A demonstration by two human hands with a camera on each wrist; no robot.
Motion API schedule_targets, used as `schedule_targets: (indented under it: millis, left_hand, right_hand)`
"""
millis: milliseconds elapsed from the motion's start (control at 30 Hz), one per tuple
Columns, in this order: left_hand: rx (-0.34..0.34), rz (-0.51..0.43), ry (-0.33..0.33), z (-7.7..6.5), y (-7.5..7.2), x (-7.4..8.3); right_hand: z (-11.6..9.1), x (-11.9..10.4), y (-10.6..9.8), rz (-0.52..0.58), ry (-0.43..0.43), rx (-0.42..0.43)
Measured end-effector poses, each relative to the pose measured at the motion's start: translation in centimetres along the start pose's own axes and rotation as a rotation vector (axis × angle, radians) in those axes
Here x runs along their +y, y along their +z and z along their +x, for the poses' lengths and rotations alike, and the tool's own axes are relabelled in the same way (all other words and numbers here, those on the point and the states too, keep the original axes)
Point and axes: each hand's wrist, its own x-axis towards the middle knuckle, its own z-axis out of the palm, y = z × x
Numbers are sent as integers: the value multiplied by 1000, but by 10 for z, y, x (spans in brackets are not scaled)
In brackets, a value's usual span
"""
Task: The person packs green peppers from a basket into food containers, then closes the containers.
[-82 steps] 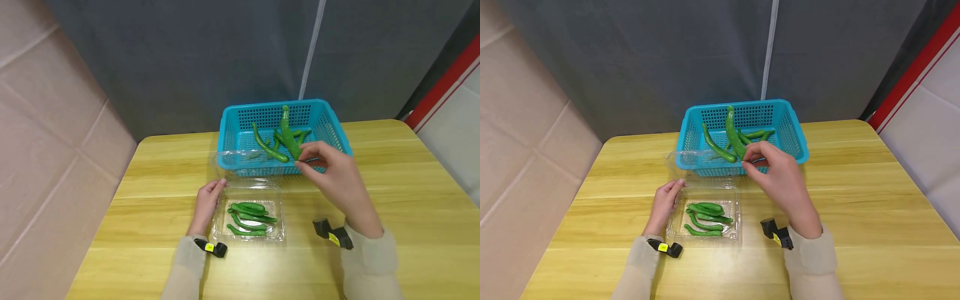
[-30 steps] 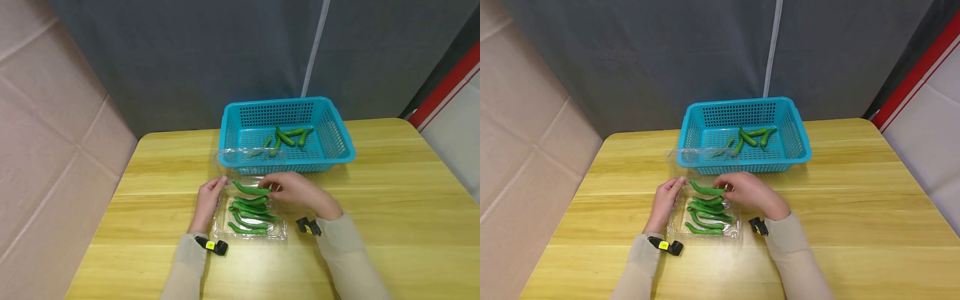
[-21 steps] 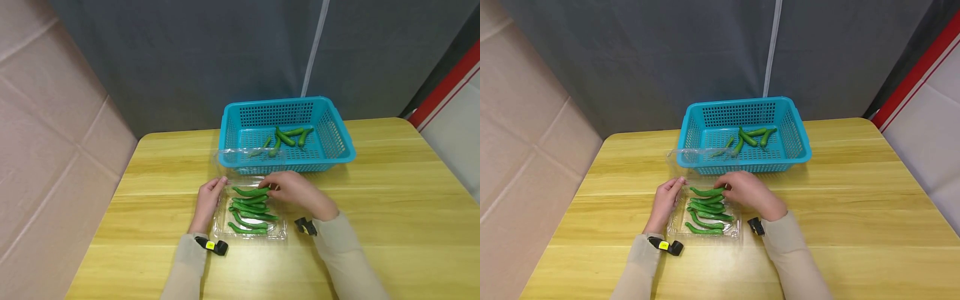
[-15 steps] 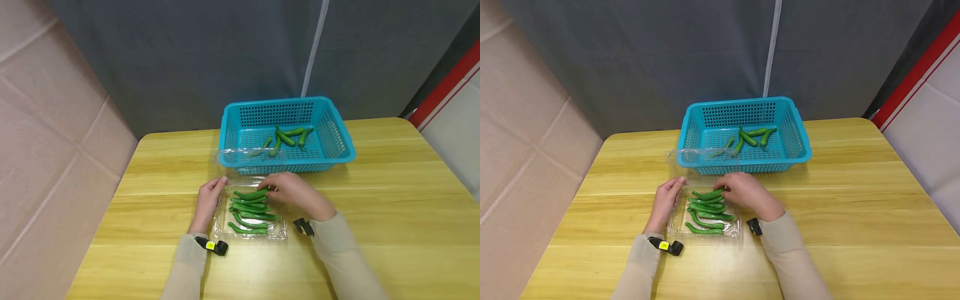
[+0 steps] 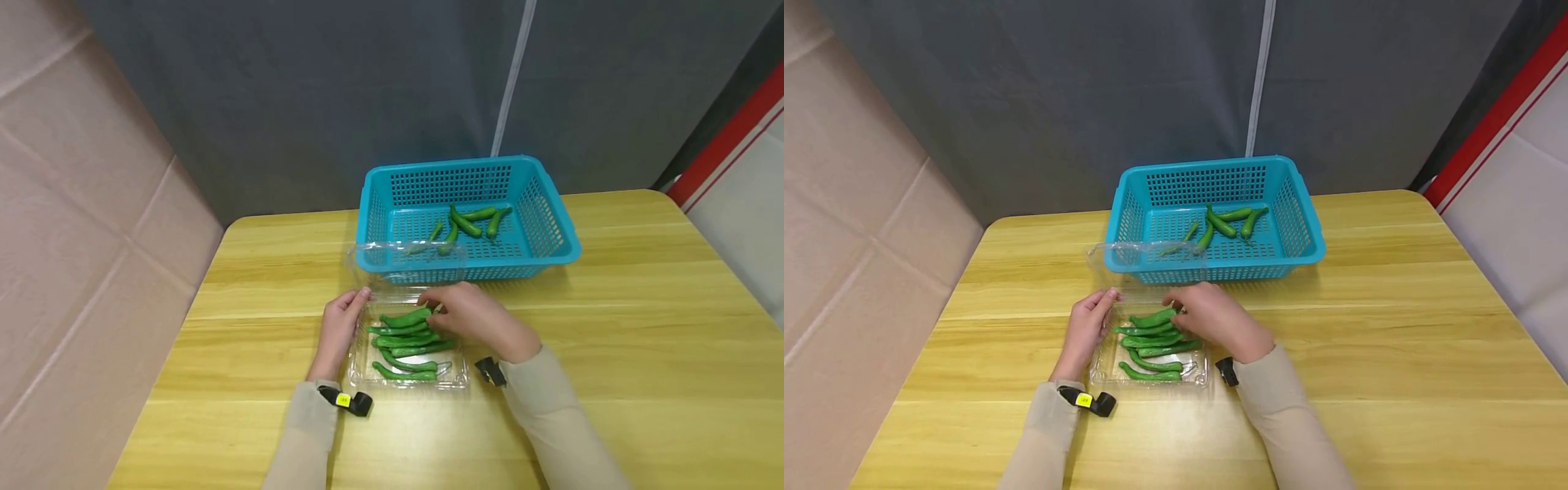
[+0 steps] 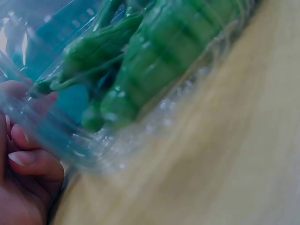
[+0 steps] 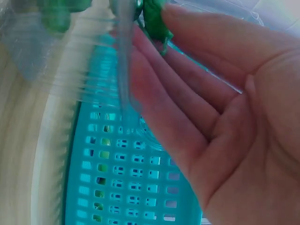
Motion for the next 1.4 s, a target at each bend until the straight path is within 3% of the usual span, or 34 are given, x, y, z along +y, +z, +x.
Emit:
schedule_targets:
  millis: [567,1100,1400]
  left_hand:
    - [-2,7,2,0,0,0]
    - [9,18,16,1,1,-1]
    - [8,14,15,1,1,-1]
  right_hand:
    - [3,-3,10,-127,-7,54]
    - [0,-6,6,-45,65,34]
    - [-1,-7,1,-32,64,12]
